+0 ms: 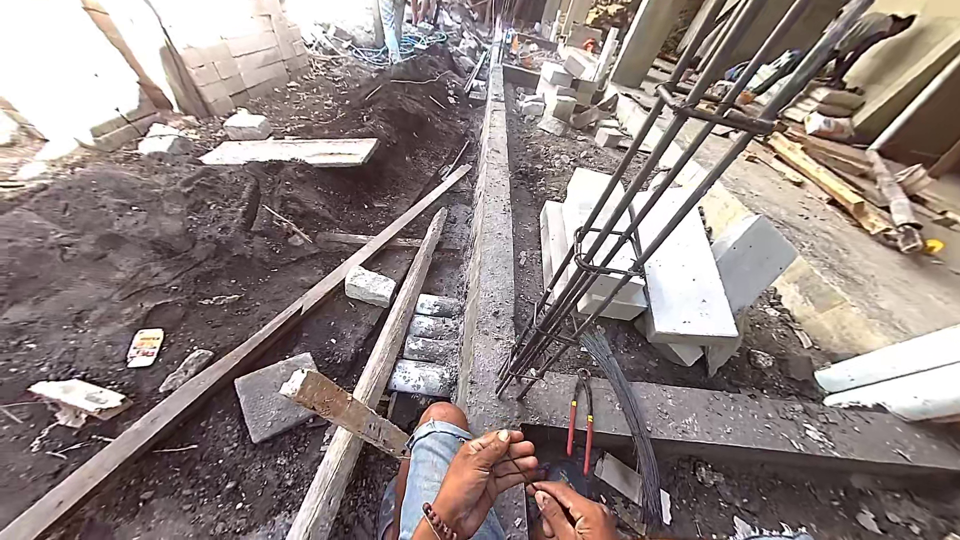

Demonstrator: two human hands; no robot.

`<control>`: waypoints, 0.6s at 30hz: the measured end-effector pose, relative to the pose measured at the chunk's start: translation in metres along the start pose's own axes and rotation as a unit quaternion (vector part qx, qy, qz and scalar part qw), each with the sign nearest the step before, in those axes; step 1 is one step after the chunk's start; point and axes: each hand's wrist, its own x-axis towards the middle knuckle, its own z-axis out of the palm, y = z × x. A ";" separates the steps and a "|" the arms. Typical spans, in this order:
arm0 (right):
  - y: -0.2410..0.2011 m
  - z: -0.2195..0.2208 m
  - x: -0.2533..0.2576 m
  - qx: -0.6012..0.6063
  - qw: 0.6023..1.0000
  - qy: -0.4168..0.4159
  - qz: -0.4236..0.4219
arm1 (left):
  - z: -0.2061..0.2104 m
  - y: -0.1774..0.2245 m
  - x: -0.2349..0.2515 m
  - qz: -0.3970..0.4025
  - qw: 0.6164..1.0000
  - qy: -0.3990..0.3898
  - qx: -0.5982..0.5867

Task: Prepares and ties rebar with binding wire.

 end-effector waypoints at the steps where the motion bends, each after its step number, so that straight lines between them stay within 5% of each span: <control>1: 0.002 0.000 0.001 0.000 1.000 -0.016 0.009 | -0.005 -0.002 0.001 -0.002 1.000 0.006 -0.012; 6: 0.008 0.001 0.010 -0.051 0.994 -0.072 0.067 | -0.019 0.002 0.021 0.020 0.995 0.094 0.000; 11: 0.037 -0.017 0.056 -0.156 0.972 -0.015 0.177 | -0.035 0.036 0.070 0.081 0.952 0.173 0.240; 13: 0.057 -0.021 0.083 -0.181 0.960 -0.004 0.213 | -0.042 0.051 0.096 0.100 0.902 0.180 0.380; 18: 0.091 -0.006 0.142 -0.144 0.960 -0.025 0.238 | -0.033 0.071 0.142 0.038 0.698 0.114 0.706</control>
